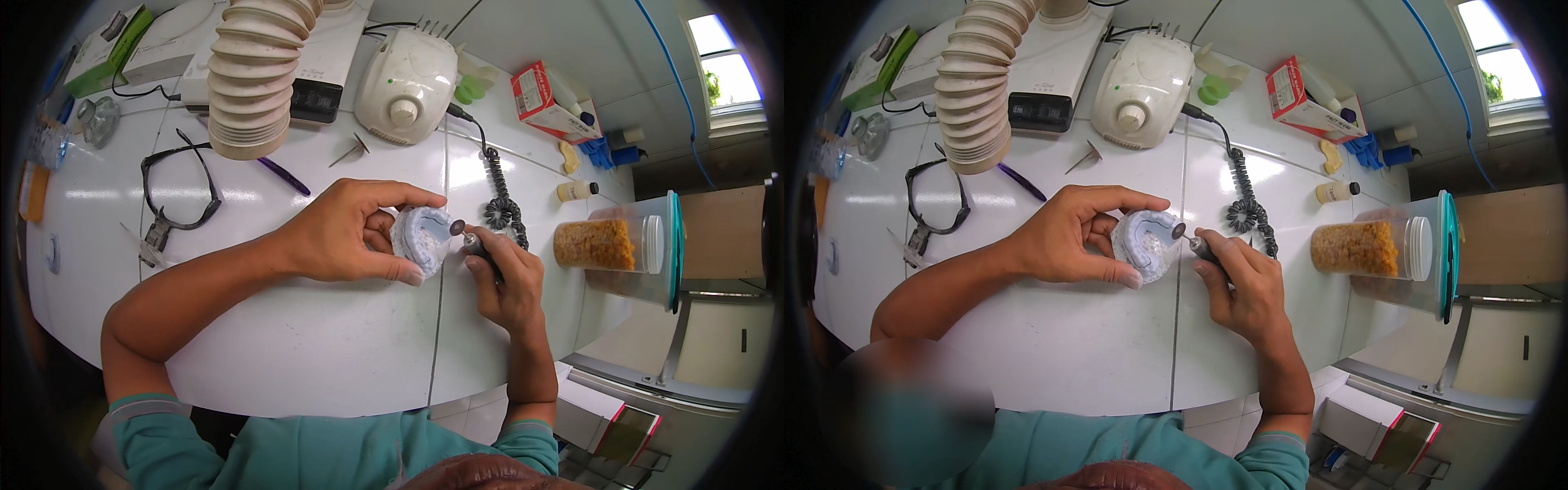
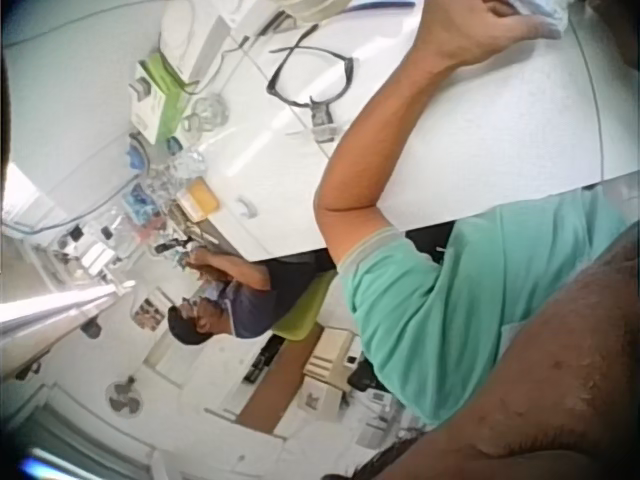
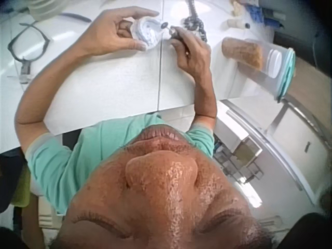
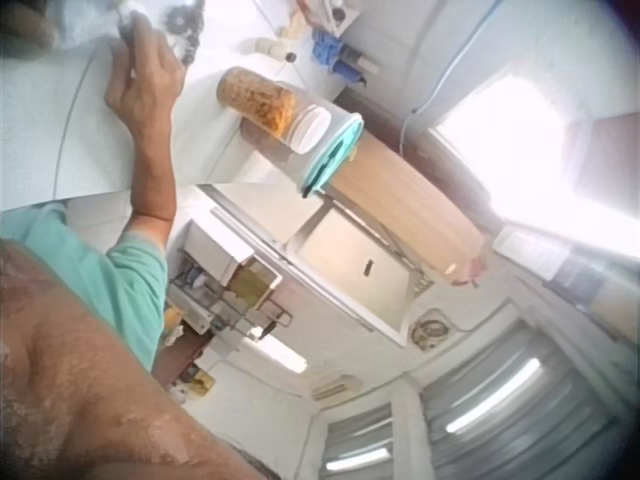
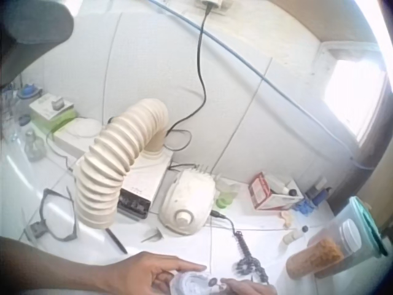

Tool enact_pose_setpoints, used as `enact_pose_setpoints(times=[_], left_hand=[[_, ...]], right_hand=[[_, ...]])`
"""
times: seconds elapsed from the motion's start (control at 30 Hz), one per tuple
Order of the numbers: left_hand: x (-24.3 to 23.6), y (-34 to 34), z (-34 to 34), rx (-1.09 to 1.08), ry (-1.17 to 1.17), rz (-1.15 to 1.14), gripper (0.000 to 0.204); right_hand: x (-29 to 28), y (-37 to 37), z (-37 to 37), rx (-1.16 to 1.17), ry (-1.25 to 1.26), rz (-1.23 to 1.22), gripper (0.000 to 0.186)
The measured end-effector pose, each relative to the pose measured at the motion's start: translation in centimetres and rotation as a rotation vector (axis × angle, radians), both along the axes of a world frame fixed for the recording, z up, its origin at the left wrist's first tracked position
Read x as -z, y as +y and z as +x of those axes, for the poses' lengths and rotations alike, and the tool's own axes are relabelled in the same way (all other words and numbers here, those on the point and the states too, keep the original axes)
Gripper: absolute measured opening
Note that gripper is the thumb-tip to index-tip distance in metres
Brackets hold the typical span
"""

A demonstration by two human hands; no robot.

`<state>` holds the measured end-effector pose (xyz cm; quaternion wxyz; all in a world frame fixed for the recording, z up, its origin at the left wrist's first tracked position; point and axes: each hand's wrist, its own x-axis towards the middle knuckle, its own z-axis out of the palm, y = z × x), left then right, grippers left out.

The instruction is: The person uses a rotary tool with a polishing disc to smooth the surfaces of a dental model.

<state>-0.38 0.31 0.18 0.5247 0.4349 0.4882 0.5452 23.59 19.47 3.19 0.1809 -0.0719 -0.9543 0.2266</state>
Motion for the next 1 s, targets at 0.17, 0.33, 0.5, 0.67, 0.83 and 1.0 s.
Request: enact_pose_setpoints(times=[0.17, 0.33, 0.5, 0.67, 0.83, 1.0], left_hand=[[0.22, 0.06, 0.04, -0.009, 0.015, 0.043, 0.087], [-0.08, 0.02, -0.03, -0.014, 0.040, 0.053, 0.088], [-0.10, 0.05, -0.06, -0.018, 0.049, 0.072, 0.089], [-0.16, 0.01, -0.06, -0.018, 0.059, 0.065, 0.089], [-0.32, -0.04, -0.10, -0.020, 0.076, 0.079, 0.089], [0.06, -0.03, -0.01, -0.031, 0.071, 0.100, 0.088]], right_hand=[[-0.20, -0.01, -0.07, 0.005, -0.003, 0.020, 0.039], [-0.16, 0.02, -0.04, 0.011, -0.019, 0.032, 0.039], [-0.18, 0.02, -0.11, 0.008, -0.011, 0.030, 0.038], [-0.08, 0.07, -0.17, 0.005, -0.005, 0.034, 0.038], [-0.06, 0.11, -0.12, 0.010, -0.019, 0.028, 0.039], [-0.03, -0.04, -0.12, 0.008, -0.007, 0.038, 0.039]])
